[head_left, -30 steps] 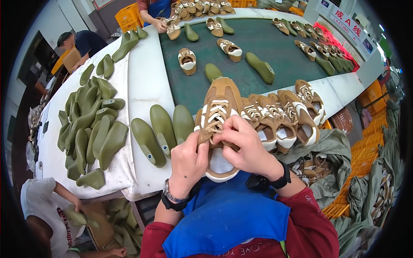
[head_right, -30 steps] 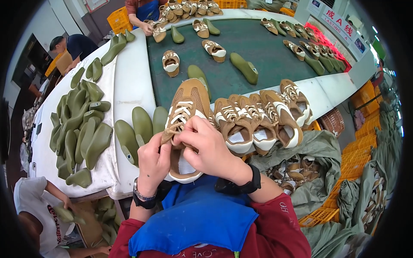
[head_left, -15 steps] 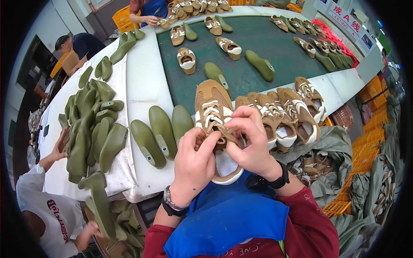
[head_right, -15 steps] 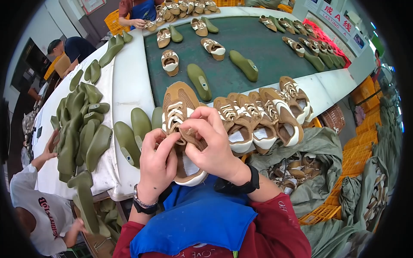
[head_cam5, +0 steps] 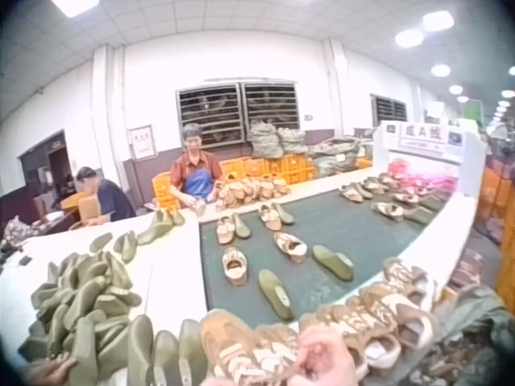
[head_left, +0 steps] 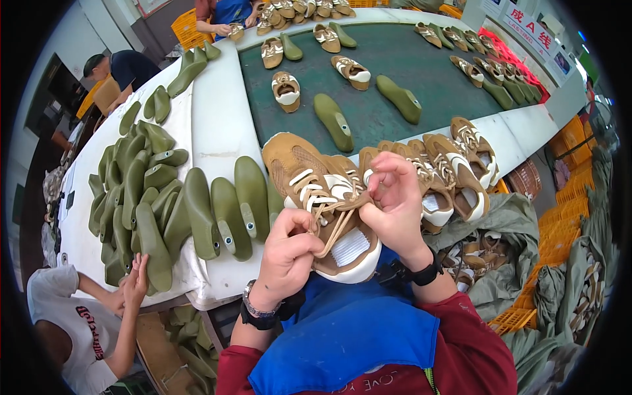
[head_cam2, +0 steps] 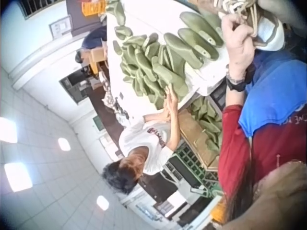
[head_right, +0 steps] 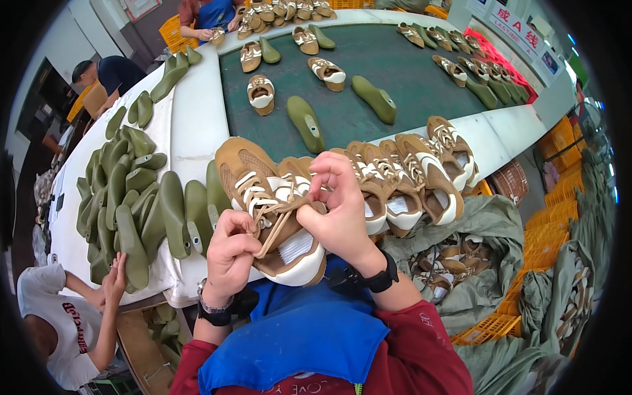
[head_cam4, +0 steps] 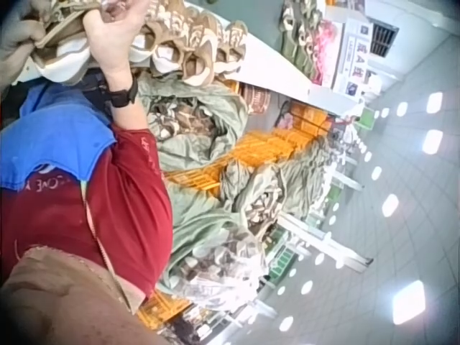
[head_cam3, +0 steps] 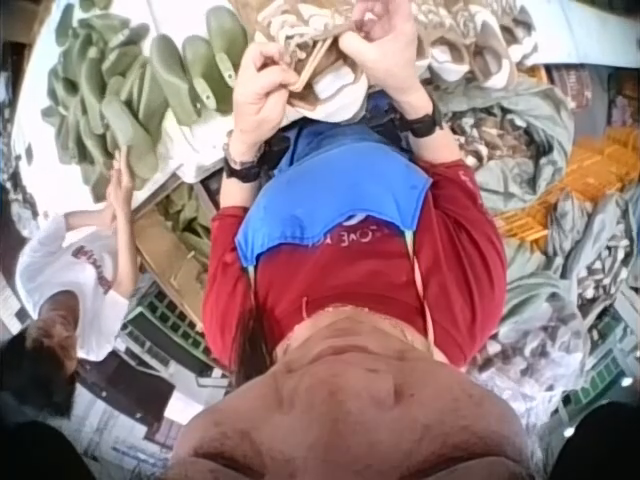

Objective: The recorder sorts finished shoes from a large bag and places them on a conveyor belt alongside green shoe lasts.

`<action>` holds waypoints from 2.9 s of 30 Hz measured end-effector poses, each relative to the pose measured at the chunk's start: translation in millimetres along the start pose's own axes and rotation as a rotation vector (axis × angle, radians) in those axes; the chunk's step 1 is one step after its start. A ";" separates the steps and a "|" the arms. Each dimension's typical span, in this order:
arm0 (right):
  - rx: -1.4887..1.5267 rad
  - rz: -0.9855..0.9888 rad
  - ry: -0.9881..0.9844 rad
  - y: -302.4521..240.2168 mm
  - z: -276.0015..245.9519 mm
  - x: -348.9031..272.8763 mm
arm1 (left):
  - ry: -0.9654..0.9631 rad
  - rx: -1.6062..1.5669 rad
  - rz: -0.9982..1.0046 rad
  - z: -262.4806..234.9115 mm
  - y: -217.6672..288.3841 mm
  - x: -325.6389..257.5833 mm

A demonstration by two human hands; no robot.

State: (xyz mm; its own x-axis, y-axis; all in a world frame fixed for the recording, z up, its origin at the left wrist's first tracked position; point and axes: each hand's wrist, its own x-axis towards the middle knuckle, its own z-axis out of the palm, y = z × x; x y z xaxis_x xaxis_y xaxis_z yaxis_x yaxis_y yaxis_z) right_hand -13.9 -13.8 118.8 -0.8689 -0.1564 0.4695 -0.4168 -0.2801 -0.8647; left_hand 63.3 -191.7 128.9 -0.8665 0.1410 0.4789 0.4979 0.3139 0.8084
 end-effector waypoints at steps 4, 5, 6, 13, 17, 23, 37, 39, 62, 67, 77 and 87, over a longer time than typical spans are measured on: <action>-0.042 0.032 -0.022 -1.9 8.0 2.8 | 0.177 0.150 -0.087 2.0 1.0 3.7; -0.042 0.031 -0.028 -1.3 9.8 3.5 | 0.210 0.158 -0.153 3.0 2.7 5.2; -0.074 0.014 -0.026 -0.1 11.0 4.1 | 0.215 0.159 -0.152 2.8 3.5 6.9; -0.163 0.027 -0.053 8.3 18.7 1.1 | -0.009 0.760 0.059 8.9 -6.3 18.7; -0.243 0.053 -0.059 4.3 15.1 2.2 | -0.009 0.774 0.090 12.5 -20.3 18.9; -0.574 -0.135 -0.325 -2.6 2.1 0.3 | 0.166 0.686 0.207 6.5 -18.1 21.9; -0.639 -0.124 -0.287 -4.2 7.0 11.9 | 0.002 0.529 0.065 -14.0 10.8 26.1; -0.592 -0.108 -0.277 -9.3 8.1 13.5 | -0.030 0.567 0.053 -13.5 5.1 17.0; -0.067 0.212 -0.246 -31.5 14.0 -10.4 | 0.428 -0.526 -0.233 0.7 31.6 -5.8; -0.017 0.274 -0.240 -28.6 14.5 -11.3 | 0.392 -0.515 -0.247 -2.2 31.4 -5.4; -0.018 0.294 -0.216 -17.5 14.0 -11.0 | 0.378 -0.472 -0.338 -2.0 20.3 -1.7; 0.910 0.473 0.273 35.0 -77.0 -6.3 | 0.288 0.739 -0.248 -31.9 -54.3 -20.6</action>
State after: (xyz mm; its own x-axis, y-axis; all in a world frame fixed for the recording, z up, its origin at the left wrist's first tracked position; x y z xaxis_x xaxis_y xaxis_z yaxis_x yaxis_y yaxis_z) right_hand -43.5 50.4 71.9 -0.9681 -0.2484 -0.0337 0.2378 -0.8677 -0.4366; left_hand 55.3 -241.6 86.0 -0.8547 -0.2282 0.4663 0.0539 0.8544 0.5169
